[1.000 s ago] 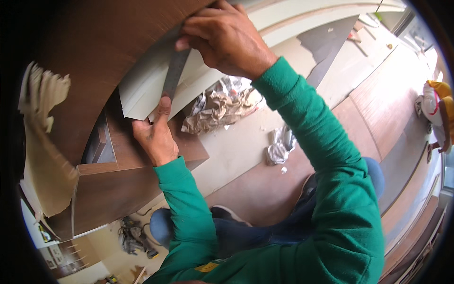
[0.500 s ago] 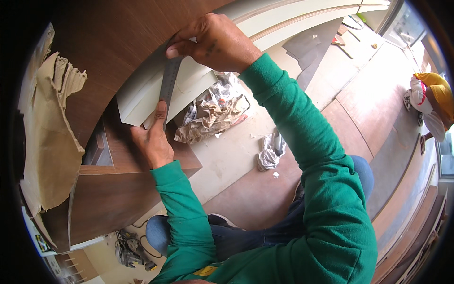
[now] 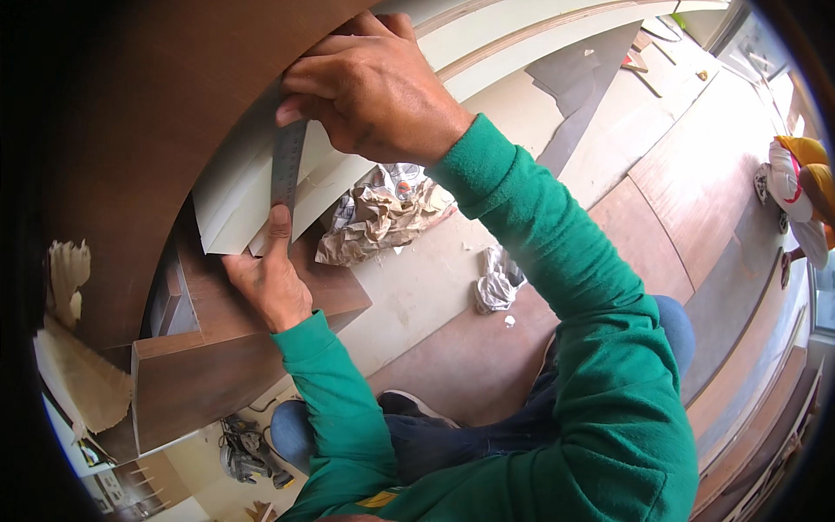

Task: The person is installing a white stair nosing on a wooden staircase. They use a utility knife to trim the nosing and a metal ruler to measure and align it against the stair edge.

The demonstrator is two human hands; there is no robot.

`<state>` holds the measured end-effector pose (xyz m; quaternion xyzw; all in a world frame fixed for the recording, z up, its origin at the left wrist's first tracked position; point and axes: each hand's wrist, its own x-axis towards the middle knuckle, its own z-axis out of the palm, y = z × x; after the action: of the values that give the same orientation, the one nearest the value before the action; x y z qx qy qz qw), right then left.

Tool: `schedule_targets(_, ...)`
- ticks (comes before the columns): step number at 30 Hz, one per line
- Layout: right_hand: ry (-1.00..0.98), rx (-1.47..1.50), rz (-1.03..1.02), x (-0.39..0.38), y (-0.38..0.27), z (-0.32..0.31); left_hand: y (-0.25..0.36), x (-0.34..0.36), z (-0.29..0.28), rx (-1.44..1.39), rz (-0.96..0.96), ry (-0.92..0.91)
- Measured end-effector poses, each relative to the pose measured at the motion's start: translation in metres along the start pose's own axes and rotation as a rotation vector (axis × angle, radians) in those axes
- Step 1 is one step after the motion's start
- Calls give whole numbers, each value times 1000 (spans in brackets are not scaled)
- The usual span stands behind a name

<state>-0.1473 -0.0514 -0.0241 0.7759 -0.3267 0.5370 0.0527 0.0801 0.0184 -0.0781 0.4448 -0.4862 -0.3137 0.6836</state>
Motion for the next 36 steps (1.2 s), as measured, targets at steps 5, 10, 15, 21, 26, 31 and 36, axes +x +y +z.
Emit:
schedule_targets(5,-16,-64,-9,4,-4,-6,1,0,-2,-14,-6,-7)
schedule_targets(10,-170,107,167,8,4,-18,-3,3,-3,35,-49,2)
schedule_targets(15,-220,231,299,12,2,-27,0,2,5,-10,-30,-20)
schedule_targets(21,-174,276,427,15,-9,-20,-2,-1,10,-73,0,11)
schedule_targets(26,-153,121,235,15,-2,-16,-11,2,8,-53,39,25)
schedule_targets(31,6,-13,1,3,8,-4,-7,0,8,-73,49,38)
schedule_targets(36,-37,-16,26,-1,0,-8,-1,-3,9,-31,9,48)
